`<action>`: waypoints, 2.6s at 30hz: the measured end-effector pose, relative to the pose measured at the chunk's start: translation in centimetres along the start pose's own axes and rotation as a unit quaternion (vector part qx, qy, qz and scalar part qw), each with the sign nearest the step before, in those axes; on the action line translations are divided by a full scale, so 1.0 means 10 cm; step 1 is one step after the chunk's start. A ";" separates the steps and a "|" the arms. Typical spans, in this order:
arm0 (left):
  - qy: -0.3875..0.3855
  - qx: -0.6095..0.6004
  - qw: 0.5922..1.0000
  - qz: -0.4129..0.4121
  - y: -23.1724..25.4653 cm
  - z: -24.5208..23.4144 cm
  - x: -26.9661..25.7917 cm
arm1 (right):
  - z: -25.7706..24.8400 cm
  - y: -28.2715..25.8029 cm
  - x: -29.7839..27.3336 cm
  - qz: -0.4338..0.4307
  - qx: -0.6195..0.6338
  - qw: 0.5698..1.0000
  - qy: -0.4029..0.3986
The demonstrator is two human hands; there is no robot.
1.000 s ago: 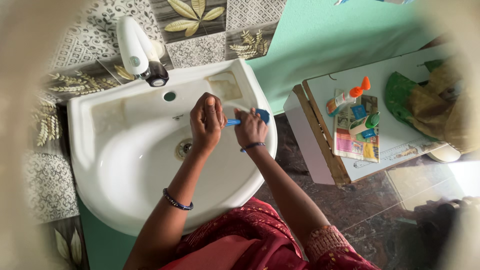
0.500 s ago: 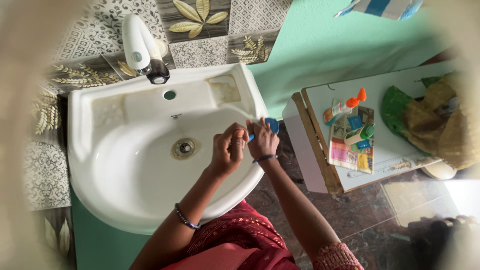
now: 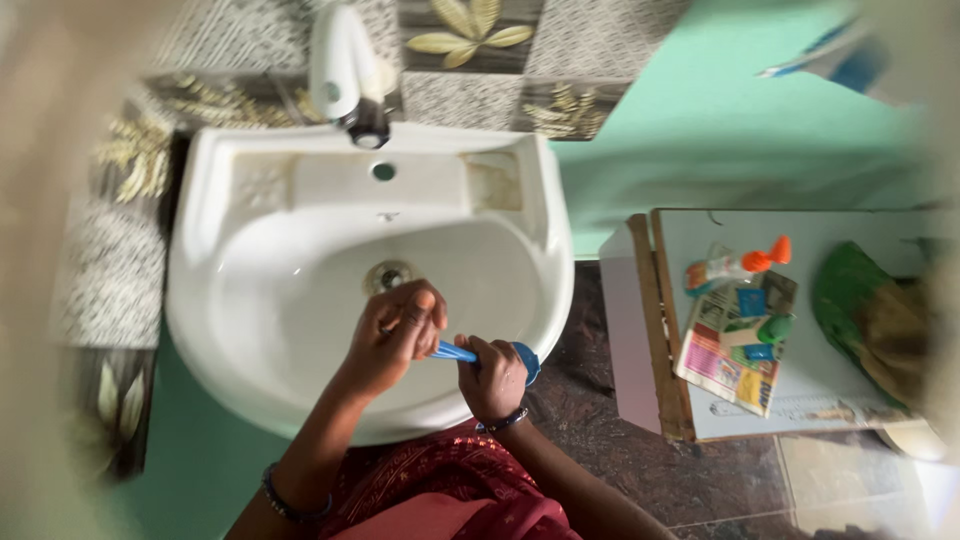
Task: The person cleans the washbasin by scrubbing it with a blue brush and rinsing it with water from the faucet.
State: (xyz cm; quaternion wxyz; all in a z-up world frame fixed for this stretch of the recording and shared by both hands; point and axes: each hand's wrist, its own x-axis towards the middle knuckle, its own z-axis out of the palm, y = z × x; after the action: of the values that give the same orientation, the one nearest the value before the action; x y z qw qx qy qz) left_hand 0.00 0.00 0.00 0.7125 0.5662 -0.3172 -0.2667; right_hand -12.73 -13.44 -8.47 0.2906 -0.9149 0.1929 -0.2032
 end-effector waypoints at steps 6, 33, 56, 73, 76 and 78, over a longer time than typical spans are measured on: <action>0.105 -0.047 0.993 0.013 0.09 -0.32 -0.27 | 0.30 -0.17 -0.01 -0.010 0.077 0.988 -0.134; 0.178 0.299 0.937 0.024 0.32 -1.07 -1.03 | 2.01 -0.98 -0.18 -0.110 0.300 0.916 -0.244; 0.118 0.297 0.927 0.196 -0.32 -0.71 -1.31 | 1.08 -0.67 0.01 0.150 0.344 0.824 -0.424; 0.312 0.627 0.713 -0.017 -0.95 -1.76 -1.02 | 0.99 -1.27 1.03 -0.049 0.115 0.974 -0.190; 0.301 0.638 0.709 -0.028 -1.03 -1.80 -1.04 | 0.93 -1.47 1.12 0.013 0.080 0.970 -0.228; 0.304 0.618 0.724 -0.020 -1.04 -1.79 -1.00 | 1.00 -1.49 1.21 -0.037 0.039 0.983 -0.175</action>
State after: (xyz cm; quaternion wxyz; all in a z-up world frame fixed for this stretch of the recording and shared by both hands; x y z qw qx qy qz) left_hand 6.72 16.58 -14.45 0.2570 0.9383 -0.1664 0.1607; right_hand 5.77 -3.31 -3.73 0.3477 -0.9308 0.0966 -0.0583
